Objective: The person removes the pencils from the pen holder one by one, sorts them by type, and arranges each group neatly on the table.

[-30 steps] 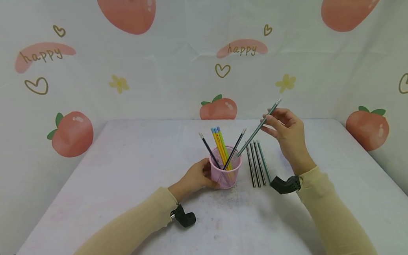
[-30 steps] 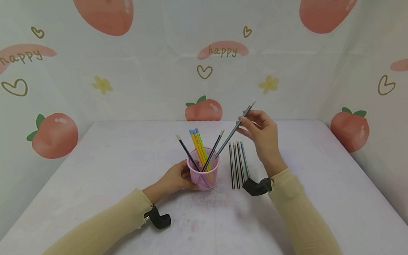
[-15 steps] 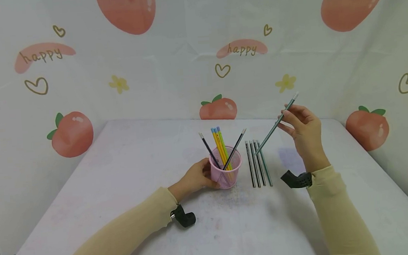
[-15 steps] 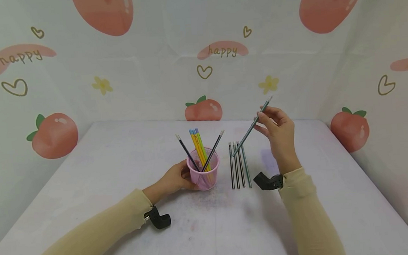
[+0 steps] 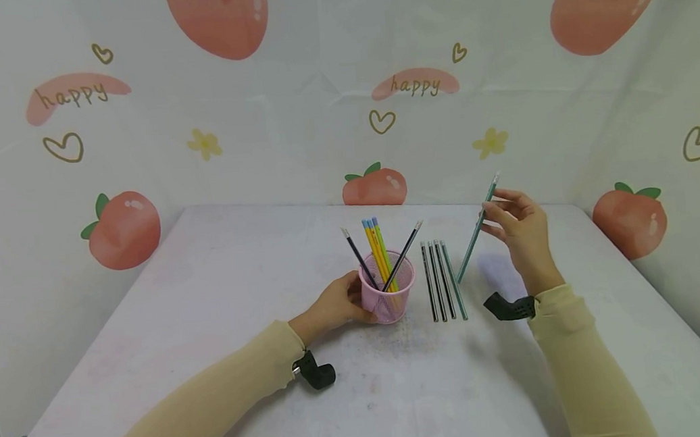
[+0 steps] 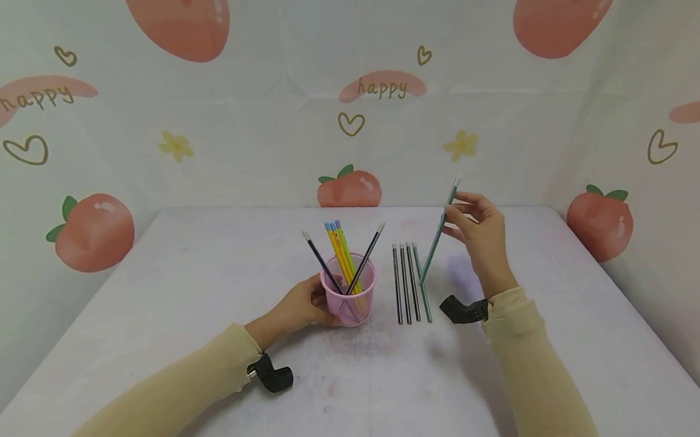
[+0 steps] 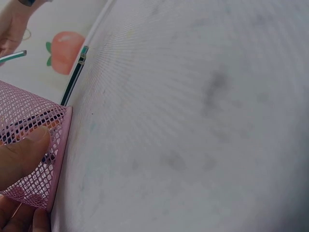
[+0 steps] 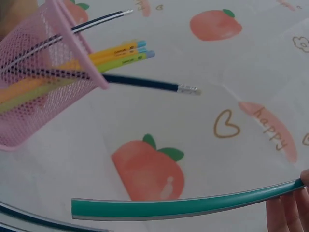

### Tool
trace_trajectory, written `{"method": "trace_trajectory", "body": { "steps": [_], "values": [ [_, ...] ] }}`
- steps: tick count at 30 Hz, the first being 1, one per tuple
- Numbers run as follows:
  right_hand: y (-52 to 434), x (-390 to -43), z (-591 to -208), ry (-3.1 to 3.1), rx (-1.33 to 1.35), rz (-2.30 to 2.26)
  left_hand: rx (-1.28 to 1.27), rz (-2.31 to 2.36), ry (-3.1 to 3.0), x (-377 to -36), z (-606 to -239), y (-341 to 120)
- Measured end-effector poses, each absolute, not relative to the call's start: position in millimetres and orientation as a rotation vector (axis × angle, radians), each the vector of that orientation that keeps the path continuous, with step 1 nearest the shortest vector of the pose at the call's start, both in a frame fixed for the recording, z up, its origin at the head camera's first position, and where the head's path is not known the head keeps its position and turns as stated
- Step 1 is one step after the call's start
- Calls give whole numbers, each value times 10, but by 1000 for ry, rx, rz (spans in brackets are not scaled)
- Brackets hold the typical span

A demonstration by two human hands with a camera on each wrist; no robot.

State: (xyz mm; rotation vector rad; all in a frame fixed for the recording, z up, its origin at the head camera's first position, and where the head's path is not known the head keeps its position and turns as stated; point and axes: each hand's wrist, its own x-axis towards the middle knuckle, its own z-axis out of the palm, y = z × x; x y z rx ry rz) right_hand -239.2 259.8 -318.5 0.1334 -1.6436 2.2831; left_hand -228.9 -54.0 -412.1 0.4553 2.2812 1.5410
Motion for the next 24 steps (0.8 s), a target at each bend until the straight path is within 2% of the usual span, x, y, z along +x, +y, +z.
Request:
{"method": "trace_trajectory", "body": {
  "steps": [24],
  "values": [
    [2726,-2619,-3598,-2236,-92,1989,450,1534,2286,-2288,-4119,-542]
  ]
}}
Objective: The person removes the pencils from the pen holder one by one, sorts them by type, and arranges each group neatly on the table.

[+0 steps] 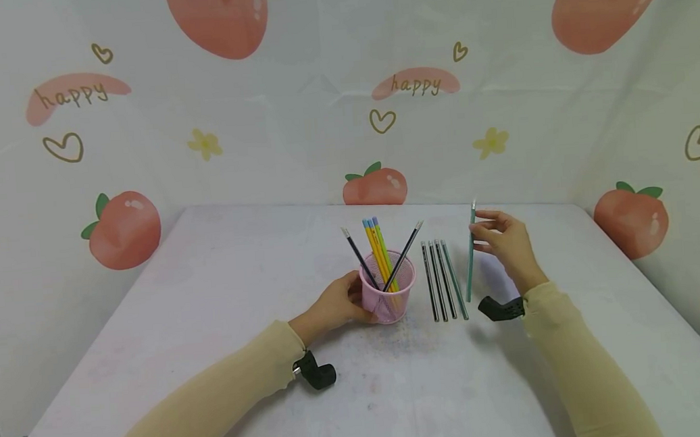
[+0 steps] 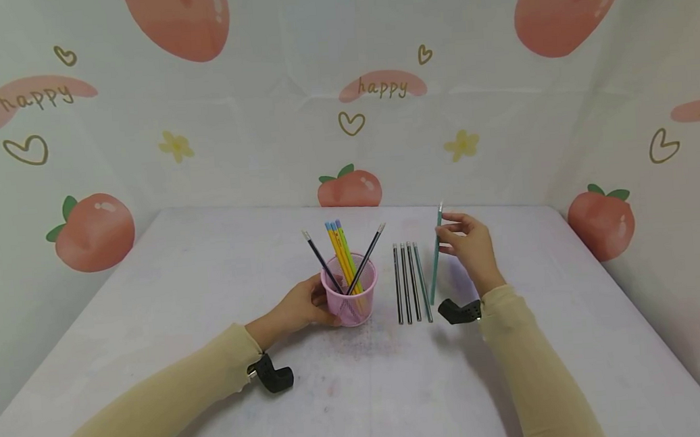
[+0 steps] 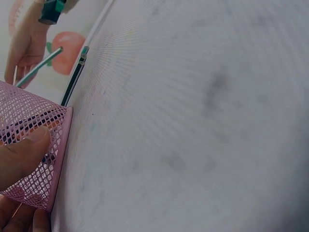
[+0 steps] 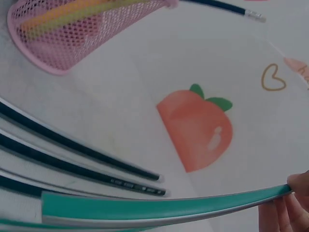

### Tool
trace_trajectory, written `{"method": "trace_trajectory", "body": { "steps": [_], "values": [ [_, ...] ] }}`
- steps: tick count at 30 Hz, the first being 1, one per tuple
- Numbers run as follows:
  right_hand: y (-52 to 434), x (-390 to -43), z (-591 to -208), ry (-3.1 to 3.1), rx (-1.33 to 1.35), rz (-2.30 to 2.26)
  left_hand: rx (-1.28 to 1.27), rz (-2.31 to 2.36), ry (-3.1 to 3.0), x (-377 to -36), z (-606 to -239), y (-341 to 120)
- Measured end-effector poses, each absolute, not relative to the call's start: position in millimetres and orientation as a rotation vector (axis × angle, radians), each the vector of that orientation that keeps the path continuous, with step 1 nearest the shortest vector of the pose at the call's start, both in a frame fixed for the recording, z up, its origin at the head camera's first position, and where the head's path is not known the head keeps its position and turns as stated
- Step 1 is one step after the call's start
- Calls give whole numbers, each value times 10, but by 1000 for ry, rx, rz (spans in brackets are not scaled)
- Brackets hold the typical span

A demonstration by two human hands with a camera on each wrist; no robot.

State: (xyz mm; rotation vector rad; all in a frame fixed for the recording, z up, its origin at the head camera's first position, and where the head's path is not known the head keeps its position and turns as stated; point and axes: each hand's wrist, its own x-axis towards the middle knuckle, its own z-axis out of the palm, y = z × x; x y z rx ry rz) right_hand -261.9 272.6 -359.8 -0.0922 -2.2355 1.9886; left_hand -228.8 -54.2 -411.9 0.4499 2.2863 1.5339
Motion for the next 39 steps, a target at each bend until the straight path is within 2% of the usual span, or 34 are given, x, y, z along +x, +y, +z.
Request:
{"method": "trace_trajectory", "body": {
  "steps": [30,39],
  "values": [
    [2673,-2762,-3882,-2797,-121,1639,457,1545,2273,-2289,-4118,-544],
    [2655,-2837,-3951,-2855,-229,1632,461,1557,2267,-2293,-4133,-548]
  ]
}}
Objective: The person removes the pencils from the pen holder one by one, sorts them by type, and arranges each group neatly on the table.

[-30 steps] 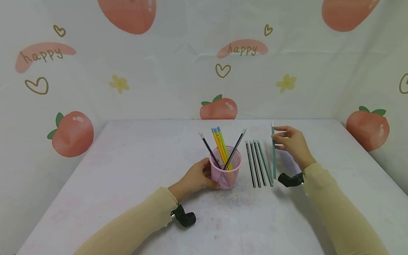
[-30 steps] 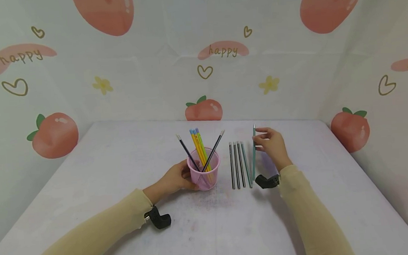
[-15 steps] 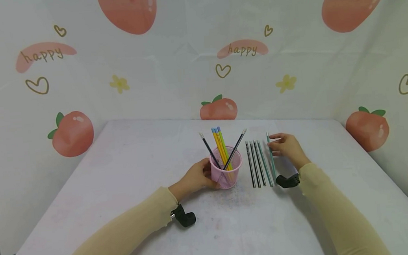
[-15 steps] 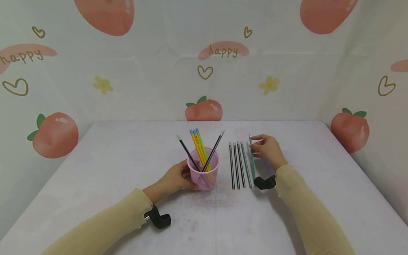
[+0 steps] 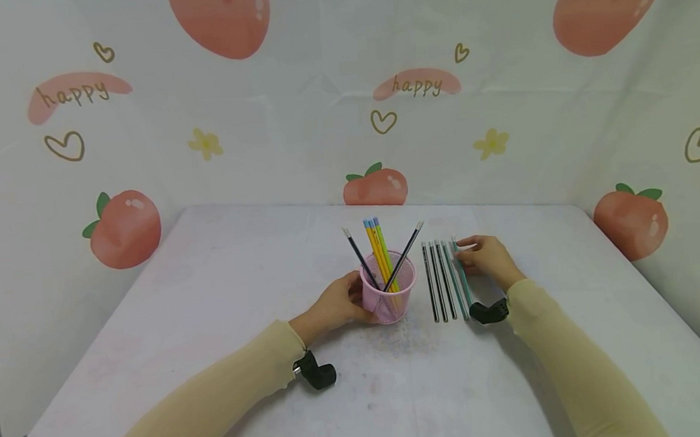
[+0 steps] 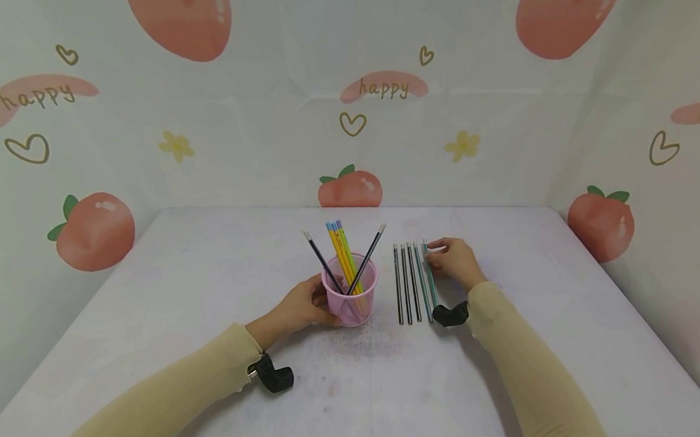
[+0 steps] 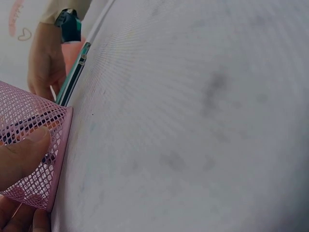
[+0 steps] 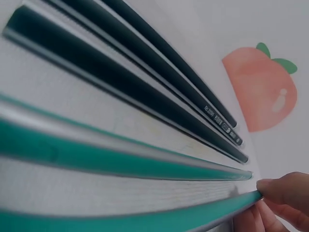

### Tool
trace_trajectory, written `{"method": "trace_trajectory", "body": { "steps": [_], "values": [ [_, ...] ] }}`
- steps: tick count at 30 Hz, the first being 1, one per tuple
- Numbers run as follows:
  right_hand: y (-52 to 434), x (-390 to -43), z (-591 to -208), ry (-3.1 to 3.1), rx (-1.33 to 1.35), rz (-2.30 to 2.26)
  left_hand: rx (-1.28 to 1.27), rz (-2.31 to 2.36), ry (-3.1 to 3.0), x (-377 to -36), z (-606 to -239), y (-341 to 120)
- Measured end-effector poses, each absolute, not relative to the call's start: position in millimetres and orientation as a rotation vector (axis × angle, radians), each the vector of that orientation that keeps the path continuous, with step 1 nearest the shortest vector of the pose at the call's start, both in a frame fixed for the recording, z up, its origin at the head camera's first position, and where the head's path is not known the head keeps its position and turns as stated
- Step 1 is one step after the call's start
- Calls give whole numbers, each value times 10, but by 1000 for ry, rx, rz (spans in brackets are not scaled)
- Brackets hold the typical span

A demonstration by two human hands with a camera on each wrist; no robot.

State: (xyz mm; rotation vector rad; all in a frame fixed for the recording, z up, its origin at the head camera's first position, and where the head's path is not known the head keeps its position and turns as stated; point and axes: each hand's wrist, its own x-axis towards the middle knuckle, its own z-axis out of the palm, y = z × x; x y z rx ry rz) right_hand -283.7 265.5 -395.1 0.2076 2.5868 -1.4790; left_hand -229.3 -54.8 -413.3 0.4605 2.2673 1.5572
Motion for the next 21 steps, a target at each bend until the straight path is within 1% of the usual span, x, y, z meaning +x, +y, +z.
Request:
{"method": "trace_trajectory", "body": {
  "steps": [21],
  "values": [
    [2609,-2840,-3967,2619,281,-1389,458,1561,2265,-2297,-4139,-546]
  ]
}}
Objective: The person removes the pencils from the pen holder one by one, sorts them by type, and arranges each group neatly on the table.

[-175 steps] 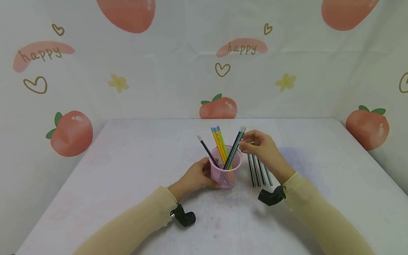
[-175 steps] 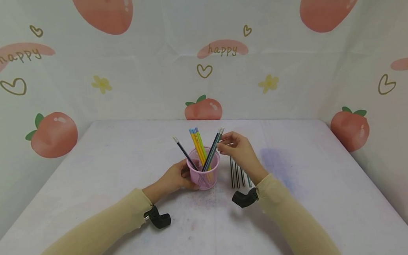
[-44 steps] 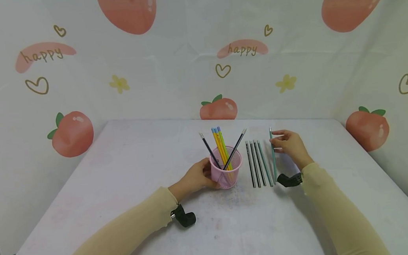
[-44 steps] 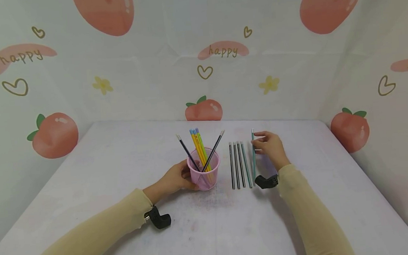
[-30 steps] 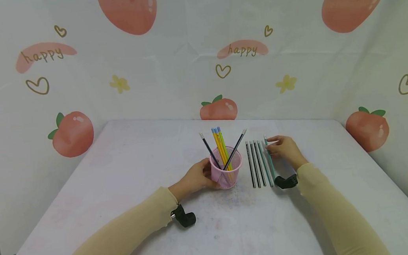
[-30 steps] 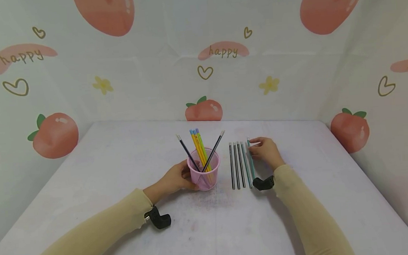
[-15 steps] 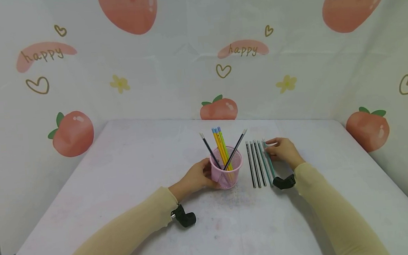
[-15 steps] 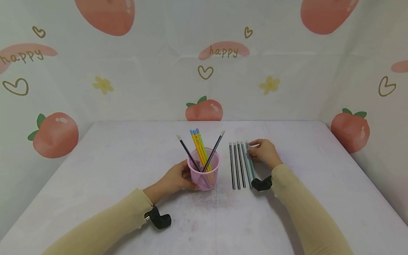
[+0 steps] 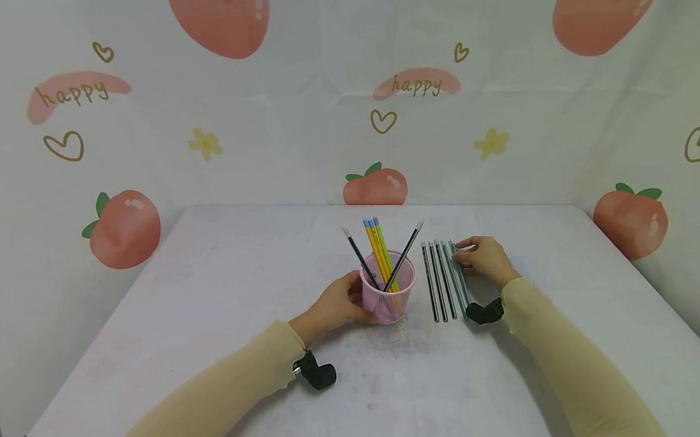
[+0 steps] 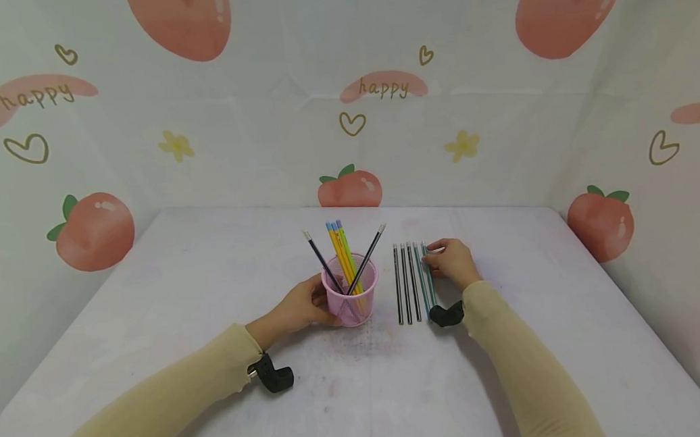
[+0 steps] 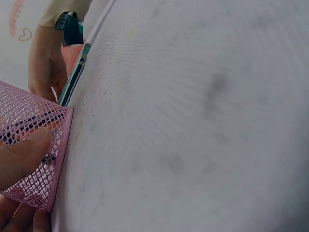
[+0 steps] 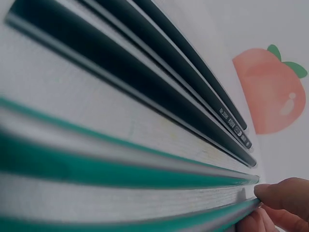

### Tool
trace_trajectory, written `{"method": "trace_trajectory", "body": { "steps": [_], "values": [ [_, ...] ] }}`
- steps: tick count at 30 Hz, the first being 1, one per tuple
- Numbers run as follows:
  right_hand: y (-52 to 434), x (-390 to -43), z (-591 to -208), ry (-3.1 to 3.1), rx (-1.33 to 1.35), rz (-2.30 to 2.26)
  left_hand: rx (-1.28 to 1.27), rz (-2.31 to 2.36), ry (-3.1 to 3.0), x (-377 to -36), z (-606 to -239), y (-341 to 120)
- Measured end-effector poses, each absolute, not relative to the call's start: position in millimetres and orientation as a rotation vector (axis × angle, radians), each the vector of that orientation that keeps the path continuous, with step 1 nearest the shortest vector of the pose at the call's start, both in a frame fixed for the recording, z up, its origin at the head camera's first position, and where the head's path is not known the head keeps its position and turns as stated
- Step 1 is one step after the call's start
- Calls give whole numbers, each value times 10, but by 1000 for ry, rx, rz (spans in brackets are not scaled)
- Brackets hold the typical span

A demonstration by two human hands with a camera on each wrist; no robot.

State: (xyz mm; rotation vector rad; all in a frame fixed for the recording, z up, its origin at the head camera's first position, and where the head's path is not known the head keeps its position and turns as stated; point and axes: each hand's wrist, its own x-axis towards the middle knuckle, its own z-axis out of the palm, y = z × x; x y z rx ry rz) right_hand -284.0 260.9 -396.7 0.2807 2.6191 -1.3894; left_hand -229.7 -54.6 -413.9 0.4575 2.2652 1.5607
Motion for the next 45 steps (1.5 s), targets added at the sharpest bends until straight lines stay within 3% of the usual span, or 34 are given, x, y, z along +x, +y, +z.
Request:
{"method": "trace_trajectory", "body": {
  "steps": [45],
  "values": [
    [2620,-2814,-3983,2647,249,-1351,486,1562,2259,-2311,-4151,-545]
  ]
}}
